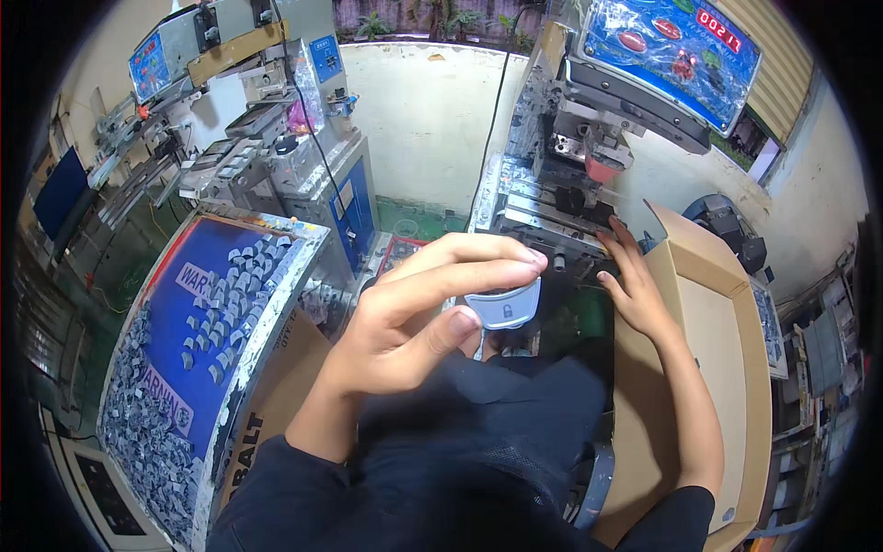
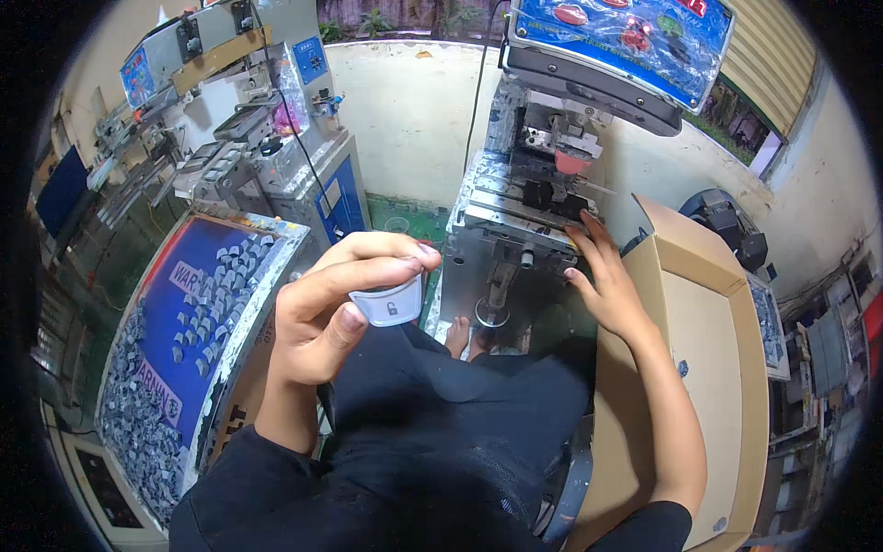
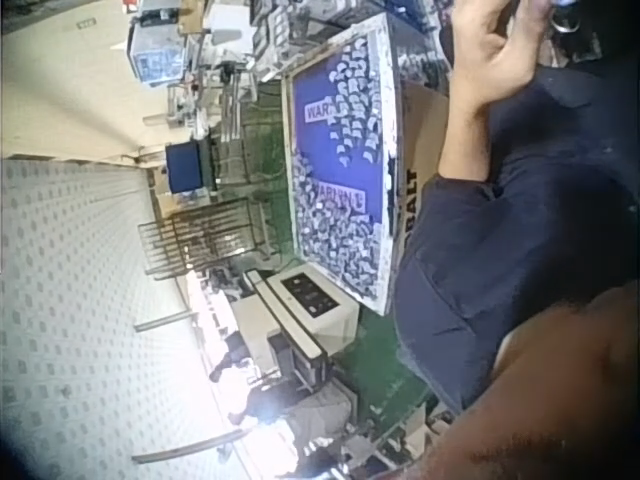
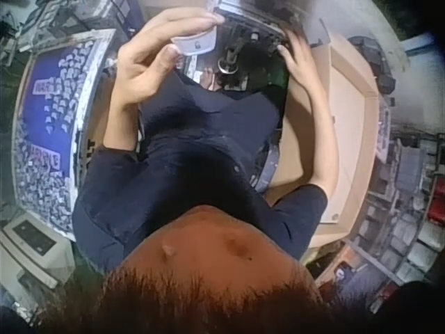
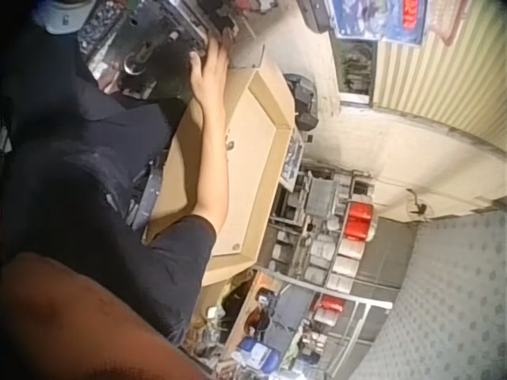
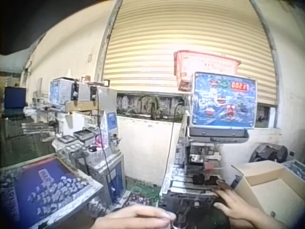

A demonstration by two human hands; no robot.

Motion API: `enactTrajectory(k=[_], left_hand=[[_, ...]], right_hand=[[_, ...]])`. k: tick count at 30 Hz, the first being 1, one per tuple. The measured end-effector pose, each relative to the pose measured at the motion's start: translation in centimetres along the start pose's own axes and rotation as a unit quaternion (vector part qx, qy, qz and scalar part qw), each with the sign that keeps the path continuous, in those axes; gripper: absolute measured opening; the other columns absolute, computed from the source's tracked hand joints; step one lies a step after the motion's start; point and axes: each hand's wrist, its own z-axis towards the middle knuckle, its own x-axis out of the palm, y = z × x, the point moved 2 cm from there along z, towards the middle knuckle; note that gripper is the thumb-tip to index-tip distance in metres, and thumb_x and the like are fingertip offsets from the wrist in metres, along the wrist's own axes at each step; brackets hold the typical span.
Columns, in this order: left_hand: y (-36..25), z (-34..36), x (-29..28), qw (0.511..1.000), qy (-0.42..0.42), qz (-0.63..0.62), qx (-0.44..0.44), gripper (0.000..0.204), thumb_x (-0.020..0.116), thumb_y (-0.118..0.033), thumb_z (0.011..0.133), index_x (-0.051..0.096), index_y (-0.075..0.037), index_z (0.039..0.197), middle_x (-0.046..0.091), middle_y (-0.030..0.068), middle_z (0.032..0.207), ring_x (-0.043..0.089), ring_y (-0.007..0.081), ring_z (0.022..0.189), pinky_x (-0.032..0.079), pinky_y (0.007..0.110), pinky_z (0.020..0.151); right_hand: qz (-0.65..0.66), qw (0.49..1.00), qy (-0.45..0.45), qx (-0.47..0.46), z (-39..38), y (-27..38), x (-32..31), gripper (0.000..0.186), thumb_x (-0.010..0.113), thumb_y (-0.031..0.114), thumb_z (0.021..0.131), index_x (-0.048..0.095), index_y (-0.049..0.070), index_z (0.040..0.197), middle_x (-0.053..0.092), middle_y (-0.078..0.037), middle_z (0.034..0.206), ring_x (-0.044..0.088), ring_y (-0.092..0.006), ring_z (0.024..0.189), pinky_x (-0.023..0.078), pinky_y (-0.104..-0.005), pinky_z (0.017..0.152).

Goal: The recorder is using a pad printing machine to apply a logo or symbol to plastic components, specifically what looks like lock buttons.

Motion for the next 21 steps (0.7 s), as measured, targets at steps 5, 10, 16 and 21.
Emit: enactTrajectory(k=[5, 10, 16, 21], left_hand=[[-0.5, -0.2, 0.3, 0.999, -0.013, -0.029, -0.035, 0.040, 0.054, -0.027, 0.105, 0.067, 0.005, 0.126, 0.063, 0.0277, 0.125, 0.062, 0.0379, 0.121, 0.047, 0.048, 0.105], [-0.6, -0.2, 0.5, 0.999, -0.014, -0.032, -0.035, 0.042, 0.055, -0.029, 0.105, 0.067, 0.005, 0.126, 0.064, 0.0277, 0.125, 0.062, 0.0379, 0.121, 0.047, 0.048, 0.105], [-0.7, -0.2, 0.6, 0.999, -0.008, -0.028, -0.029, 0.042, 0.057, -0.030, 0.104, 0.068, 0.005, 0.124, 0.064, 0.0277, 0.124, 0.062, 0.0380, 0.120, 0.048, 0.049, 0.105], [-0.5, -0.3, 0.8, 0.999, -0.002, -0.029, -0.022, 0.042, 0.056, -0.029, 0.104, 0.069, 0.005, 0.125, 0.064, 0.0272, 0.125, 0.062, 0.0381, 0.121, 0.048, 0.048, 0.104]], right_hand=[[0.000, 1.000, -0.005, -0.011, 0.0, -0.1, 0.1, 0.060, 0.064, 0.017, 0.097, 0.043, 0.013, 0.153, 0.027, -0.016, 0.166, 0.024, -0.0385, 0.153, 0.026, -0.0471, 0.124], [0.003, 1.000, -0.003, 0.000, -0.1, -0.2, 0.2, 0.060, 0.064, 0.017, 0.097, 0.043, 0.013, 0.153, 0.027, -0.015, 0.166, 0.024, -0.0387, 0.153, 0.026, -0.0471, 0.124], [0.001, 1.000, 0.000, 0.000, 0.2, 0.0, 0.1, 0.060, 0.063, 0.018, 0.097, 0.042, 0.013, 0.153, 0.026, -0.015, 0.166, 0.024, -0.0382, 0.154, 0.026, -0.0472, 0.124], [-0.019, 1.000, -0.007, 0.004, 0.0, 0.6, -0.9, 0.056, 0.064, 0.019, 0.097, 0.047, 0.012, 0.150, 0.031, -0.016, 0.164, 0.027, -0.0399, 0.152, 0.028, -0.0477, 0.122]])
